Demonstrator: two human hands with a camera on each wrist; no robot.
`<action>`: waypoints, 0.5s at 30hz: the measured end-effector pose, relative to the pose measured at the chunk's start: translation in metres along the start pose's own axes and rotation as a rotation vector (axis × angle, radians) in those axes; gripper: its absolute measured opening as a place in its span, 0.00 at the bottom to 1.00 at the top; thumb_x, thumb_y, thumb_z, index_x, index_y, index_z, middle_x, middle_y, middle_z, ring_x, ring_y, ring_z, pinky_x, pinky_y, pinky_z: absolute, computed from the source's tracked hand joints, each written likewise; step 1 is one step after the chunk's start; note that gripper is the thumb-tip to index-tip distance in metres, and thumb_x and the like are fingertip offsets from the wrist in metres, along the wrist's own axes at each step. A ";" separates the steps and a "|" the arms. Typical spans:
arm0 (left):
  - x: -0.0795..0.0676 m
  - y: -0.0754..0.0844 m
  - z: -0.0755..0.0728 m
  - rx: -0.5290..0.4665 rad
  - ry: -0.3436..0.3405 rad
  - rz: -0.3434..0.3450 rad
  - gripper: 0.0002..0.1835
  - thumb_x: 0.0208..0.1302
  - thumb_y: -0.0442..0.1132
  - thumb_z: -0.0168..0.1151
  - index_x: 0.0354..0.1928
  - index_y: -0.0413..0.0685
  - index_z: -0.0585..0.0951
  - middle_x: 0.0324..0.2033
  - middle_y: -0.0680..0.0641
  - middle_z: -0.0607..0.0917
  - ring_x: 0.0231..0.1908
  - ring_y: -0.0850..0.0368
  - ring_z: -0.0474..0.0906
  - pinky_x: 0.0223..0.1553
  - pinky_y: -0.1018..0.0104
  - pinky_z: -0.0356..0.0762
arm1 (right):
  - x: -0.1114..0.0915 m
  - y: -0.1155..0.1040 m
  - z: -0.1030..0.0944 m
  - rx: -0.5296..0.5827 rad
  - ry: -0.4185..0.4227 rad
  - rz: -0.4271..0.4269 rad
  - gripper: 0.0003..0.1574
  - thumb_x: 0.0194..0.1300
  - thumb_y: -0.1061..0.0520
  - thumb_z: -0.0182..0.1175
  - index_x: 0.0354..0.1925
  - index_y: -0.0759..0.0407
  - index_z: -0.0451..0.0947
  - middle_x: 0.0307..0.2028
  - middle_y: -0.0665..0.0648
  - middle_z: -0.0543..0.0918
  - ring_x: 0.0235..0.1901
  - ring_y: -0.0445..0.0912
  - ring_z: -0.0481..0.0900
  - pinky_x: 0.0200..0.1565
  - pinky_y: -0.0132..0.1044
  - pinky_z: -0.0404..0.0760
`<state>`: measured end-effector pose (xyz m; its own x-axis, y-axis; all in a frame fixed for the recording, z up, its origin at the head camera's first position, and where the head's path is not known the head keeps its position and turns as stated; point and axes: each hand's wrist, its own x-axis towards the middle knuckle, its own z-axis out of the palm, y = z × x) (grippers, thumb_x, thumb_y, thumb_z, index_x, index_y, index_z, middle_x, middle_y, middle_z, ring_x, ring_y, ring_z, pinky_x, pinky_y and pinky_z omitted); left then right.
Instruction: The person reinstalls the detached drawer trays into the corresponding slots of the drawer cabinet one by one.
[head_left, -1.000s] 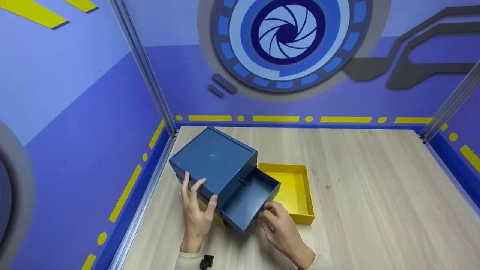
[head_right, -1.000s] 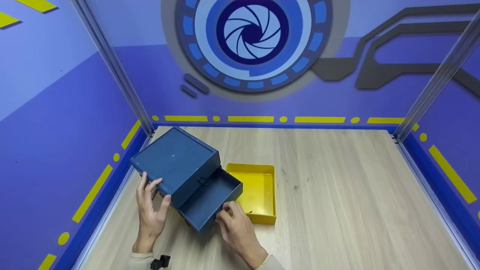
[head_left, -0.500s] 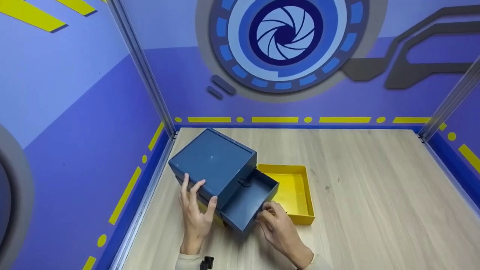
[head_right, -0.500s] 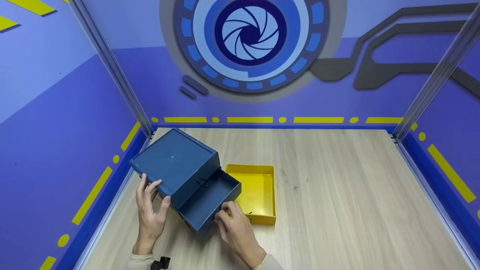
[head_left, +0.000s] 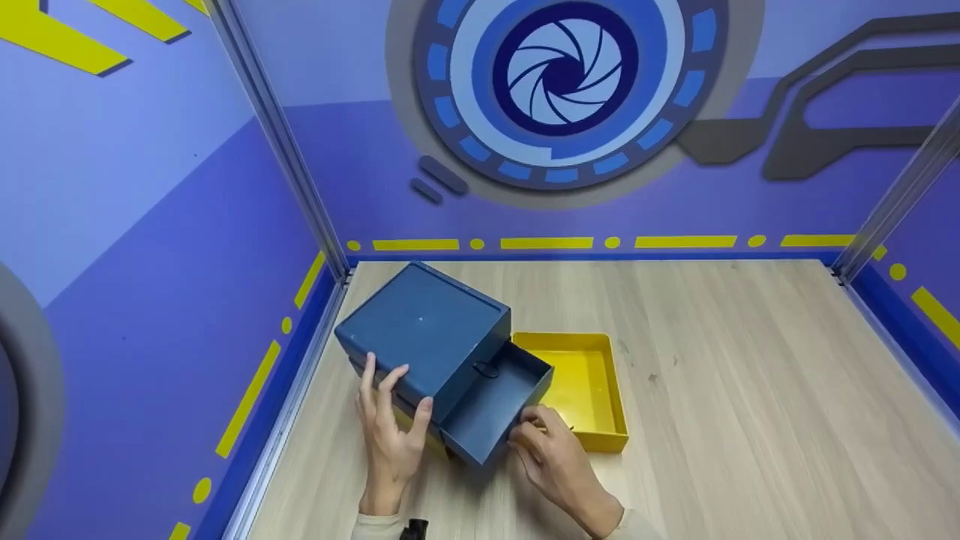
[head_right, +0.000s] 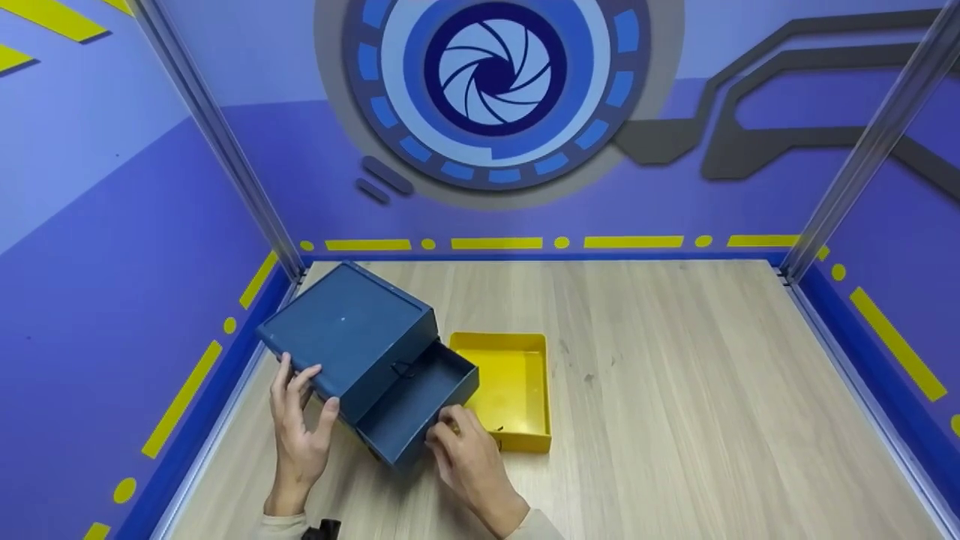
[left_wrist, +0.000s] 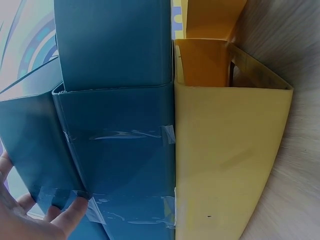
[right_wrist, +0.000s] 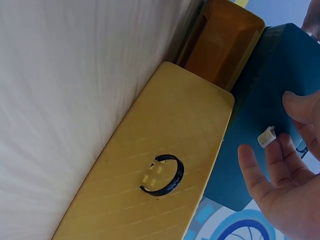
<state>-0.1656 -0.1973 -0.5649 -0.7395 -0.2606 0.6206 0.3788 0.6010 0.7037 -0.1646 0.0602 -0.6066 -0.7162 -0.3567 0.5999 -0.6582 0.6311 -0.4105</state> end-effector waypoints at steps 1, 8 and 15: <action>0.000 0.000 0.000 0.002 0.000 0.000 0.29 0.64 0.41 0.71 0.68 0.52 0.78 0.82 0.34 0.57 0.77 0.26 0.55 0.69 0.19 0.53 | 0.001 0.000 0.000 -0.003 -0.002 0.001 0.13 0.61 0.61 0.77 0.37 0.47 0.83 0.47 0.48 0.80 0.48 0.42 0.79 0.49 0.37 0.87; 0.000 0.000 0.000 0.001 -0.003 -0.002 0.30 0.63 0.41 0.71 0.68 0.52 0.78 0.82 0.33 0.57 0.77 0.26 0.55 0.69 0.19 0.53 | 0.003 0.000 0.001 -0.002 -0.008 -0.003 0.13 0.62 0.62 0.77 0.38 0.48 0.84 0.48 0.49 0.80 0.49 0.42 0.79 0.50 0.38 0.87; -0.001 0.000 0.000 -0.002 -0.001 -0.002 0.30 0.63 0.41 0.71 0.68 0.52 0.78 0.82 0.33 0.57 0.77 0.26 0.55 0.69 0.18 0.53 | 0.005 0.001 0.004 -0.004 0.012 -0.031 0.14 0.60 0.62 0.78 0.38 0.49 0.83 0.47 0.49 0.81 0.49 0.42 0.80 0.51 0.37 0.87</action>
<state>-0.1650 -0.1975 -0.5655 -0.7407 -0.2612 0.6190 0.3785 0.5990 0.7056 -0.1697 0.0564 -0.6063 -0.6926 -0.3677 0.6206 -0.6790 0.6228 -0.3887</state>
